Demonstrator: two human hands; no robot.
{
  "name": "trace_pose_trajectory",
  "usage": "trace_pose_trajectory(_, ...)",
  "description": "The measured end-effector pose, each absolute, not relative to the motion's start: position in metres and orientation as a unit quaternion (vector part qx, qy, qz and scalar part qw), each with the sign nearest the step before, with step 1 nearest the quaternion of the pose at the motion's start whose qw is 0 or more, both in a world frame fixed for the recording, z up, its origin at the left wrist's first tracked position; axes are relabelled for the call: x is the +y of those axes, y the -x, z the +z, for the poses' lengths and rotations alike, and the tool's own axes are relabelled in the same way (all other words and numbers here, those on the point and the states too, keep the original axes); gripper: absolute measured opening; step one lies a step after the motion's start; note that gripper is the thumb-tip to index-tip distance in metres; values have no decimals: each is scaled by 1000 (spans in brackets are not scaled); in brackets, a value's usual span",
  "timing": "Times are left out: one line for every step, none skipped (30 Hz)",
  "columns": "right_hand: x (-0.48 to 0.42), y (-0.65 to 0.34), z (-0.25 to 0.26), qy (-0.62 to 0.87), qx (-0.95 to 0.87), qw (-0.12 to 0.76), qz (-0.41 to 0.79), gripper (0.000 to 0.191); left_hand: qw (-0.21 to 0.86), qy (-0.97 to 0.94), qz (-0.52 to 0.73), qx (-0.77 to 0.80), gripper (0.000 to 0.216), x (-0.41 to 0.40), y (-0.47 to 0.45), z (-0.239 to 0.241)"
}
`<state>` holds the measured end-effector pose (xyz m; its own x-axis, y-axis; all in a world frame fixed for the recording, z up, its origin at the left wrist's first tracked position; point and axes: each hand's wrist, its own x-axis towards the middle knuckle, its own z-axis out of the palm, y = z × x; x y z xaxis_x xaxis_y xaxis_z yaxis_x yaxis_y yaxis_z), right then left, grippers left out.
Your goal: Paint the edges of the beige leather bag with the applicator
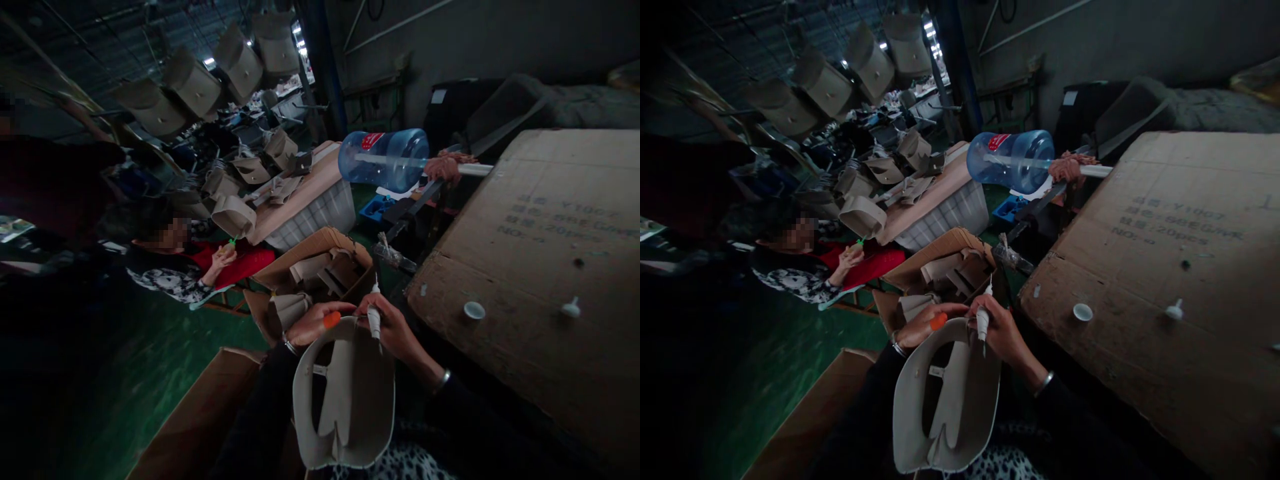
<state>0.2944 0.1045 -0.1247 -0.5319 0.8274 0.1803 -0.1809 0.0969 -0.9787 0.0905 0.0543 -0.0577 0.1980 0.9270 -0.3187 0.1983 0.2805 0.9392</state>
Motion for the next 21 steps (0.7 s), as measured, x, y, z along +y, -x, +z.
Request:
trace_pose_trajectory(106,-296,-126,269,-615,412,616,19,594,-522,282,544,53,57,-94,-55)
trace_pose_trajectory(107,-297,-127,276,-609,420,614,20,603,-525,262,541,50,58,-97,-53)
trace_pose_trajectory(109,-297,-128,281,-603,428,613,21,610,-519,253,543,49,57,-100,-52)
trace_pose_trajectory(109,-297,-130,283,-597,435,612,21,612,-507,256,550,49,56,-102,-52)
trace_pose_trajectory(109,-296,-130,285,-591,442,612,20,607,-495,265,562,49,53,-105,-54)
trace_pose_trajectory(109,-295,-131,285,-585,447,613,20,597,-483,276,577,48,51,-107,-57)
trace_pose_trajectory(109,-293,-131,286,-581,451,614,20,582,-474,291,593,47,48,-110,-61)
trace_pose_trajectory(108,-291,-131,287,-578,452,616,20,564,-467,304,609,45,46,-114,-66)
trace_pose_trajectory(107,-289,-131,287,-575,452,618,20,541,-464,315,627,43,44,-118,-71)
trace_pose_trajectory(106,-287,-131,286,-573,453,621,19,515,-462,324,645,41,43,-122,-75)
trace_pose_trajectory(105,-286,-131,284,-570,452,624,19,488,-460,330,664,40,42,-127,-79)
trace_pose_trajectory(105,-284,-131,282,-568,452,627,18,462,-456,334,683,39,42,-131,-83)
trace_pose_trajectory(105,-283,-131,280,-567,451,630,18,438,-450,337,702,37,42,-135,-85)
trace_pose_trajectory(105,-282,-131,279,-564,450,633,18,416,-443,341,717,35,42,-137,-86)
trace_pose_trajectory(105,-282,-132,279,-561,449,637,18,399,-439,345,727,31,43,-139,-87)
trace_pose_trajectory(105,-282,-133,279,-558,450,640,19,388,-438,348,733,28,44,-140,-87)
trace_pose_trajectory(106,-282,-134,279,-555,450,642,20,381,-440,349,734,24,44,-140,-87)
trace_pose_trajectory(106,-282,-135,279,-553,451,643,21,381,-444,349,732,22,45,-140,-86)
trace_pose_trajectory(107,-283,-136,279,-552,452,643,23,384,-448,347,728,21,46,-139,-85)
trace_pose_trajectory(108,-283,-136,279,-551,452,643,24,389,-450,347,725,21,46,-137,-84)
trace_pose_trajectory(108,-283,-136,278,-552,452,644,25,394,-449,349,723,20,46,-136,-83)
